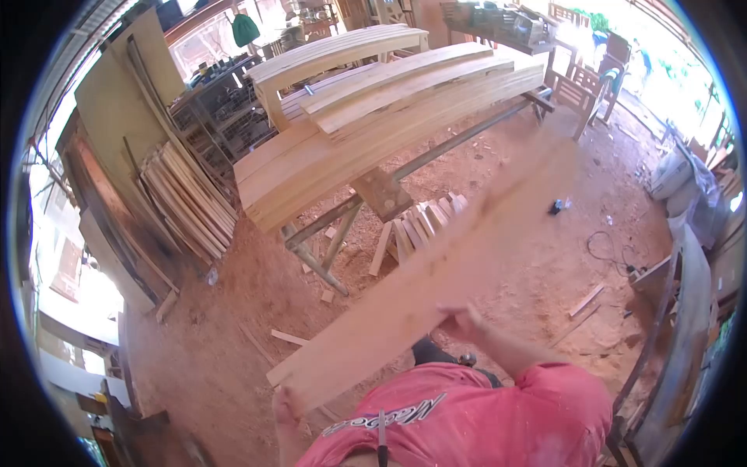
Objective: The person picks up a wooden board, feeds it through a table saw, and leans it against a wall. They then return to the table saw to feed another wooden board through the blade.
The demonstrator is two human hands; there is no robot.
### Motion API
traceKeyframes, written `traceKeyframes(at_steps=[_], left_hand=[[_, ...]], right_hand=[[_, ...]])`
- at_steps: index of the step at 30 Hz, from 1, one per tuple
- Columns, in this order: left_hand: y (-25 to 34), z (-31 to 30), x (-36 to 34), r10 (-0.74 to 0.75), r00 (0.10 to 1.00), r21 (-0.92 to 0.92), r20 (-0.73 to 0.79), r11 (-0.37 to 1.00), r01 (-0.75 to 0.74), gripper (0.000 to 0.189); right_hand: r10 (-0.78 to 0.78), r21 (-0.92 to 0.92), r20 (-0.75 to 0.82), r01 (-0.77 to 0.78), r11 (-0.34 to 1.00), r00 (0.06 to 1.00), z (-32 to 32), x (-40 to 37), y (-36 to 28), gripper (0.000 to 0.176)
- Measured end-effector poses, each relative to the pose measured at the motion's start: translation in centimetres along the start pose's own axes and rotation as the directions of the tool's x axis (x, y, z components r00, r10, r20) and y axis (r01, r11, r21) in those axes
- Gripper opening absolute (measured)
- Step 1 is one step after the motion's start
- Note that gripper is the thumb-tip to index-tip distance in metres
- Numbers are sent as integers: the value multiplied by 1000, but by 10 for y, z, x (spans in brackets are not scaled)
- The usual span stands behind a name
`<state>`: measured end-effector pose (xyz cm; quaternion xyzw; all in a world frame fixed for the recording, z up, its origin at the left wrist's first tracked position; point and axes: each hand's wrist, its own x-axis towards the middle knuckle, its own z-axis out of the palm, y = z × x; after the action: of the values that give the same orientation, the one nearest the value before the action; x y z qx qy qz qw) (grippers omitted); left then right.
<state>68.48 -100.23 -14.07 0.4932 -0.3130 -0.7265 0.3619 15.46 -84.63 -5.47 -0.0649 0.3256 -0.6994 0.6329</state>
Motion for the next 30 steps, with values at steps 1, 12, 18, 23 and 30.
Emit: traceKeyframes(at_steps=[1,12,18,23,30], left_hand=[[6,22,8,66,997,5,-39,998,-65,49],[213,371,124,285,951,-3,-122,958,-288,40],[269,407,285,281,959,-26,49,960,-280,35],[307,482,379,201,960,17,195,978,-208,38],[297,558,436,322,920,205,226,907,-368,44]], right_hand=[[-72,-9,44,72,997,996,13,22,-27,61],[-343,-9,-35,342,939,939,110,279,-270,58],[-428,-767,-66,228,600,902,46,250,-226,45],[-504,-527,-848,-154,836,165,-246,120,-23,54],[170,83,-933,272,959,-316,-171,-215,210,9]])
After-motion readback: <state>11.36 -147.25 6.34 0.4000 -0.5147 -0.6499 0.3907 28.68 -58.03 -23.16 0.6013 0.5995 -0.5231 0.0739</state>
